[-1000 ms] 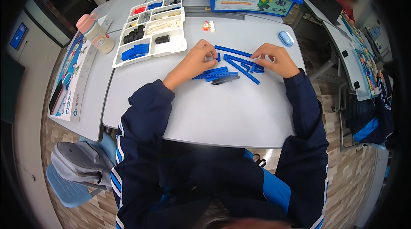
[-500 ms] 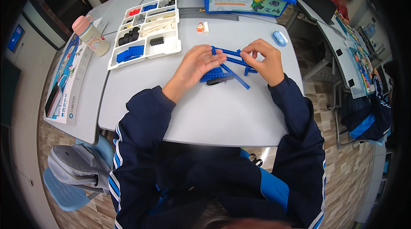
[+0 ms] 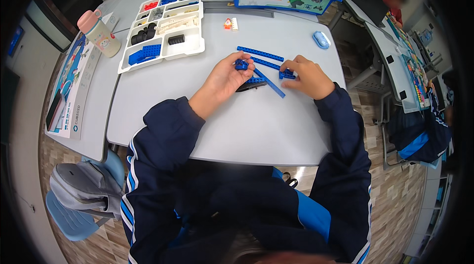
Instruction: The person assembles a small structure using blue and white plastic pieces and black rods. They connect beams and plates, insert rods into a frame, and repeatedly pick up and place components on the table. The assembly remains incomplete by the end of the clip.
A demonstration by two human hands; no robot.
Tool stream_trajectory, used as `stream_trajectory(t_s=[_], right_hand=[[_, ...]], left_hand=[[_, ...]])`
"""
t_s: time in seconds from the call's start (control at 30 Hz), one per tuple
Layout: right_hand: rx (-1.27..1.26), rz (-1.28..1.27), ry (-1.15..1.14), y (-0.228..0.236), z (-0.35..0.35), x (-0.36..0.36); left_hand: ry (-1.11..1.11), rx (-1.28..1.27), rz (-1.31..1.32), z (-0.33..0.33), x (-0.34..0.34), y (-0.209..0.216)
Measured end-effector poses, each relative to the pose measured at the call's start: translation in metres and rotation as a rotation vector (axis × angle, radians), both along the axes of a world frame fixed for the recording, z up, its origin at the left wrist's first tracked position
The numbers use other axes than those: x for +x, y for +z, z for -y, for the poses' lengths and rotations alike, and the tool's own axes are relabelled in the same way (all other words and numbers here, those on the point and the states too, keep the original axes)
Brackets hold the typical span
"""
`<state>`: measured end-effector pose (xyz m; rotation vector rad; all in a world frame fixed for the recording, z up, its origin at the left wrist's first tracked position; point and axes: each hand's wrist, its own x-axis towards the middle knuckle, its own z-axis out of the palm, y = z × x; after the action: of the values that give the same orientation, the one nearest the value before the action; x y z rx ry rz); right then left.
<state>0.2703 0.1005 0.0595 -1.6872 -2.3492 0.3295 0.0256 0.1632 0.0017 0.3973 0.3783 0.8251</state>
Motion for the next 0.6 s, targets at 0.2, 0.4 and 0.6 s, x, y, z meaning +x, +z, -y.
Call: stream_trajectory(t_s=[0.2, 0.4, 0.6], right_hand=[[0.127, 0.006, 0.063, -0.017, -0.007, -0.007], [0.251, 0.1, 0.093, -0.018, -0.003, -0.017], [0.287, 0.116, 0.083, -0.021, 0.002, -0.027]], left_hand=[[0.029, 0.06, -0.061, 0.002, 0.002, -0.001], [0.077, 0.122, -0.13, 0.007, 0.006, -0.001], [0.232, 0.206, -0.073, 0.012, 0.006, 0.001]])
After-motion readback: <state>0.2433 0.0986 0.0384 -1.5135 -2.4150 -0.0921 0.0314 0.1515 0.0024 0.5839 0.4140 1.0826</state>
